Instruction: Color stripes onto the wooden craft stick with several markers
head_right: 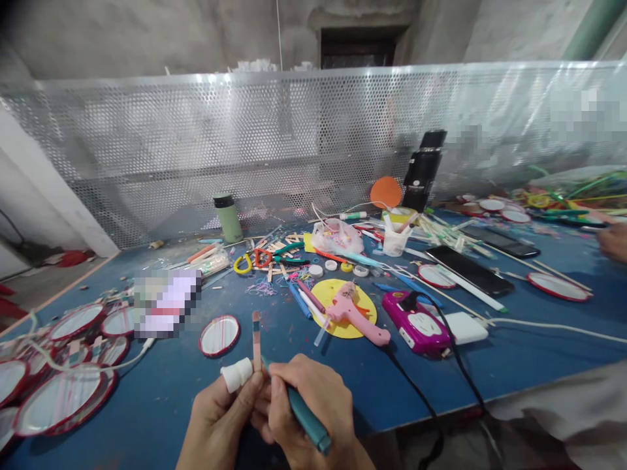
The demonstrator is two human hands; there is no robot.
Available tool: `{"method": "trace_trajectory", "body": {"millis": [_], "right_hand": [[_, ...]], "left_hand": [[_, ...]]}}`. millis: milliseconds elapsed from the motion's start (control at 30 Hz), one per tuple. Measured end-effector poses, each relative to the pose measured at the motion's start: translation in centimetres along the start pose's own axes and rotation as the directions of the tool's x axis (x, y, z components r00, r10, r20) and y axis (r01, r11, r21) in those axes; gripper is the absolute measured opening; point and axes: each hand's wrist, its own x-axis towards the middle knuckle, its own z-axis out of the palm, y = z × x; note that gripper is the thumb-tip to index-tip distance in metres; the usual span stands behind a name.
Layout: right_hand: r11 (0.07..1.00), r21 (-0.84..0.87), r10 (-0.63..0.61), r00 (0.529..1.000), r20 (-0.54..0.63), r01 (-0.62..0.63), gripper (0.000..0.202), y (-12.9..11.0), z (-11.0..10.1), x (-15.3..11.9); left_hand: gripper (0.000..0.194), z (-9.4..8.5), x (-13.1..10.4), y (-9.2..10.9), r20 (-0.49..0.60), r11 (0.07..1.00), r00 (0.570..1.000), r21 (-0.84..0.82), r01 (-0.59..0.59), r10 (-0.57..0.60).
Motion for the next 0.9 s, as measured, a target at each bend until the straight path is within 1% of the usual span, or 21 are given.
{"method": "trace_trajectory", "body": {"millis": [100,200,367,400,533,667,833,900], "right_hand": [[0.998,0.05,-0.023,1.0,-0.004,0.023,0.011,-0.05,0.03,0.03],[0.995,0.101,-0.027,0.999,0.022,0.025,0.012,-0.16,0.22,0.17],[0.995,0.094,-0.045,0.999,0.01,0.044,0.012,-0.33,0.41,0.32],[0.995,0.084,-0.045,0.999,0.004,0.044,0.012,-0.33,0.38,0.3],[0.998,0.054,-0.026,0.999,0.019,0.025,0.014,-0.39,0.14,0.26],[0.998,-0.032,-0.054,0.998,-0.038,0.053,0.014,-0.79,0.03,0.64],[0.996,0.04,-0.083,0.996,-0.016,0.083,0.016,-0.85,0.14,0.86],[0.997,0.03,-0.068,0.997,-0.019,0.069,0.016,-0.7,0.19,0.74]], "left_hand": [[0.039,0.21,-0.13,0.15,-0.048,0.999,0.998,0.013,-0.032,0.033],[0.042,0.46,-0.28,0.36,-0.057,0.999,0.998,0.041,-0.034,0.036],[0.041,0.49,-0.33,0.32,-0.139,0.992,0.985,0.089,-0.086,0.098],[0.04,0.48,-0.32,0.26,-0.142,0.994,0.986,0.075,-0.081,0.091],[0.036,0.55,-0.34,0.19,-0.086,0.999,0.995,0.004,-0.043,0.044],[0.031,0.71,-0.47,0.59,-0.086,0.997,0.993,0.009,-0.083,0.083],[0.03,0.69,-0.45,0.6,-0.076,0.996,0.993,-0.005,-0.088,0.087],[0.029,0.64,-0.38,0.42,-0.078,0.997,0.994,-0.016,-0.08,0.079]]}}
